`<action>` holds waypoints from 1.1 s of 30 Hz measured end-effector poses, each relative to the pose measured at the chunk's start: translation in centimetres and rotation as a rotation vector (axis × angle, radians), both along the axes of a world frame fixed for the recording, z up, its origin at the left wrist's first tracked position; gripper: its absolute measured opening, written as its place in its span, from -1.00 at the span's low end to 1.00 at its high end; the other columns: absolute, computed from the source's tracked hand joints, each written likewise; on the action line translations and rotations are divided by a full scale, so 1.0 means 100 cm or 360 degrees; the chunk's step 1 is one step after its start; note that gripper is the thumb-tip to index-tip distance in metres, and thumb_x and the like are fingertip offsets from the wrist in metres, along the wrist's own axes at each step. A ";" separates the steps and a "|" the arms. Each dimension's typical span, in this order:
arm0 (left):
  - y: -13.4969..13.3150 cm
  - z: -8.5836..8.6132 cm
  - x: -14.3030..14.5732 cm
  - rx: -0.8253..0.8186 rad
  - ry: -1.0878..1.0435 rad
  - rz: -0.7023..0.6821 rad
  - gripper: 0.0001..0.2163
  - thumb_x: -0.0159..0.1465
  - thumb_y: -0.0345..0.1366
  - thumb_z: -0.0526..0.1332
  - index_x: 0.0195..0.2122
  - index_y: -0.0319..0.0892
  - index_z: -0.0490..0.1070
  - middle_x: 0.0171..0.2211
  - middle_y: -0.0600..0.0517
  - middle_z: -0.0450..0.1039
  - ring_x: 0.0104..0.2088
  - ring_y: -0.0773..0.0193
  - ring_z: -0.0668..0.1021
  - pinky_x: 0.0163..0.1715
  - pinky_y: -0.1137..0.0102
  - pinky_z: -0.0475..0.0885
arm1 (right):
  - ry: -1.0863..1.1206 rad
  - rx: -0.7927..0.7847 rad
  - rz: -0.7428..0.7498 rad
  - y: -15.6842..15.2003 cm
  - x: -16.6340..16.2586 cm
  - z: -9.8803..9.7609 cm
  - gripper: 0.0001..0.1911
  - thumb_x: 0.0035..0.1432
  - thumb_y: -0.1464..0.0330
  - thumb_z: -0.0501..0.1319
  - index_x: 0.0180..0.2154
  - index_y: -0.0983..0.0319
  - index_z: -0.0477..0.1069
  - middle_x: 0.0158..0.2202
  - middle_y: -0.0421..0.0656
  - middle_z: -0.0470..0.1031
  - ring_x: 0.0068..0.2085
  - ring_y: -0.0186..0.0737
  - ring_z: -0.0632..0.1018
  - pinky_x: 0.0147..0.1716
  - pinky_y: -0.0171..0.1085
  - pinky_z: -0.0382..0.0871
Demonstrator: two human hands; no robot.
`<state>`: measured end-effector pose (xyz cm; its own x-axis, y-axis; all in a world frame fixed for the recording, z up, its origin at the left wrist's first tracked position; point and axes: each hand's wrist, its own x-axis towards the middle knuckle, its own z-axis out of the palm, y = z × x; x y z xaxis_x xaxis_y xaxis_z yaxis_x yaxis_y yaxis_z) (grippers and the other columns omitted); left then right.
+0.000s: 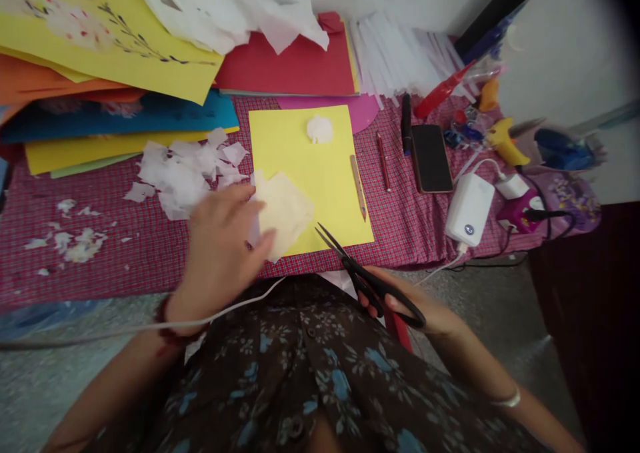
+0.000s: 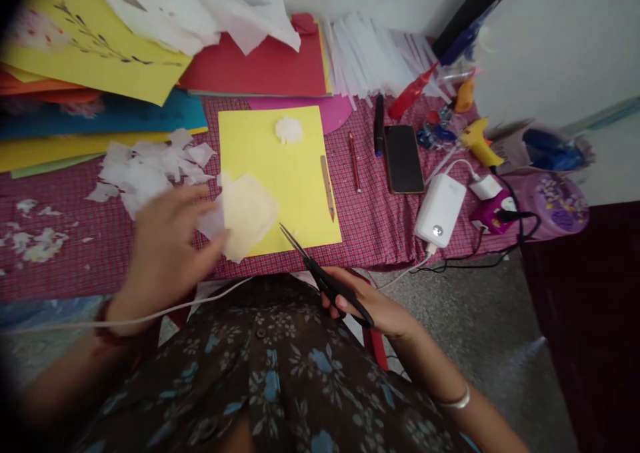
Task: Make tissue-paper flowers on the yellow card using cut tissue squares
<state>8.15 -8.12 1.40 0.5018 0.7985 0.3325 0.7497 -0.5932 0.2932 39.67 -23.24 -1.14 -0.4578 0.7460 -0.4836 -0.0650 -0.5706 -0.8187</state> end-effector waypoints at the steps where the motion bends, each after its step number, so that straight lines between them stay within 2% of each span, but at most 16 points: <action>1: -0.011 -0.010 0.013 -0.0032 0.0012 -0.0074 -0.70 0.25 -0.20 0.30 -0.07 -0.26 0.45 0.11 -0.23 0.46 0.14 -0.16 0.48 0.14 -0.11 0.40 | -0.0034 -0.0019 0.0009 0.003 -0.001 0.001 -0.28 0.18 -0.11 0.26 0.16 0.24 0.30 -0.20 -0.12 0.41 -0.28 -0.29 0.46 -0.31 -0.30 0.31; 4: -0.029 -0.036 0.040 -0.0135 0.0067 -0.0161 -0.78 0.27 -0.24 0.27 -0.15 -0.27 0.46 0.11 -0.27 0.46 0.14 -0.17 0.47 0.12 -0.06 0.42 | -0.0114 -0.0091 0.0040 0.012 -0.006 0.006 -0.22 0.14 -0.12 0.29 0.18 0.26 0.27 -0.21 -0.13 0.40 -0.28 -0.30 0.45 -0.32 -0.31 0.30; 8: -0.026 -0.054 0.045 -0.0074 0.0029 -0.0149 -0.89 0.30 -0.39 0.19 -0.24 -0.30 0.47 0.05 -0.31 0.48 0.11 -0.14 0.48 0.13 0.01 0.43 | -0.0149 -0.0123 0.0058 0.018 -0.009 0.009 -0.19 0.13 -0.13 0.29 0.20 0.25 0.24 -0.21 -0.14 0.40 -0.29 -0.32 0.44 -0.33 -0.32 0.29; 11: -0.024 -0.056 0.042 0.0005 -0.0001 -0.0147 -0.90 0.30 -0.45 0.16 -0.30 -0.28 0.47 0.01 -0.28 0.51 0.09 -0.11 0.49 0.11 0.03 0.45 | -0.0157 -0.0101 0.0068 0.018 -0.010 0.009 -0.23 0.14 -0.12 0.29 0.17 0.26 0.26 -0.22 -0.13 0.40 -0.29 -0.30 0.44 -0.31 -0.31 0.30; 13: -0.027 -0.054 0.041 0.0051 -0.0011 -0.0142 -0.90 0.31 -0.44 0.17 -0.31 -0.25 0.48 0.01 -0.23 0.54 0.09 -0.09 0.50 0.14 -0.02 0.41 | -0.0170 -0.0092 0.0073 0.016 -0.010 0.010 -0.25 0.14 -0.11 0.29 0.14 0.26 0.28 -0.21 -0.13 0.40 -0.28 -0.29 0.45 -0.30 -0.30 0.30; 18: -0.041 -0.052 0.041 0.0120 -0.0067 -0.0237 -0.89 0.32 -0.43 0.20 -0.34 -0.19 0.50 -0.02 -0.11 0.59 0.09 -0.02 0.53 0.20 -0.06 0.34 | -0.0242 -0.0105 0.0110 0.012 -0.012 0.016 -0.21 0.14 -0.12 0.29 0.19 0.25 0.24 -0.18 -0.12 0.39 -0.24 -0.26 0.43 -0.30 -0.29 0.28; 27: -0.046 -0.060 0.040 0.0012 -0.0280 -0.0357 -0.86 0.27 -0.47 0.21 -0.28 -0.12 0.54 -0.08 -0.07 0.60 0.04 0.06 0.55 0.21 -0.01 0.33 | -0.0324 -0.0101 -0.0007 0.009 -0.024 0.012 -0.20 0.13 -0.12 0.30 0.21 0.24 0.24 -0.24 -0.15 0.38 -0.27 -0.26 0.40 -0.29 -0.27 0.29; 33: -0.046 -0.059 0.039 0.0021 -0.0249 -0.0371 -0.90 0.27 -0.47 0.23 -0.29 -0.17 0.51 -0.08 -0.08 0.60 0.03 0.07 0.55 0.22 0.02 0.32 | -0.0357 -0.0153 -0.0092 0.010 -0.029 0.009 -0.23 0.13 -0.10 0.31 0.18 0.25 0.27 -0.31 -0.20 0.37 -0.38 -0.33 0.39 -0.40 -0.32 0.24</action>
<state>12.06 -12.68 -4.47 0.6132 0.6627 0.4299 0.5391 -0.7489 0.3855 36.74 -22.24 -0.28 -0.2887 0.7136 -0.6383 0.0773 -0.6471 -0.7585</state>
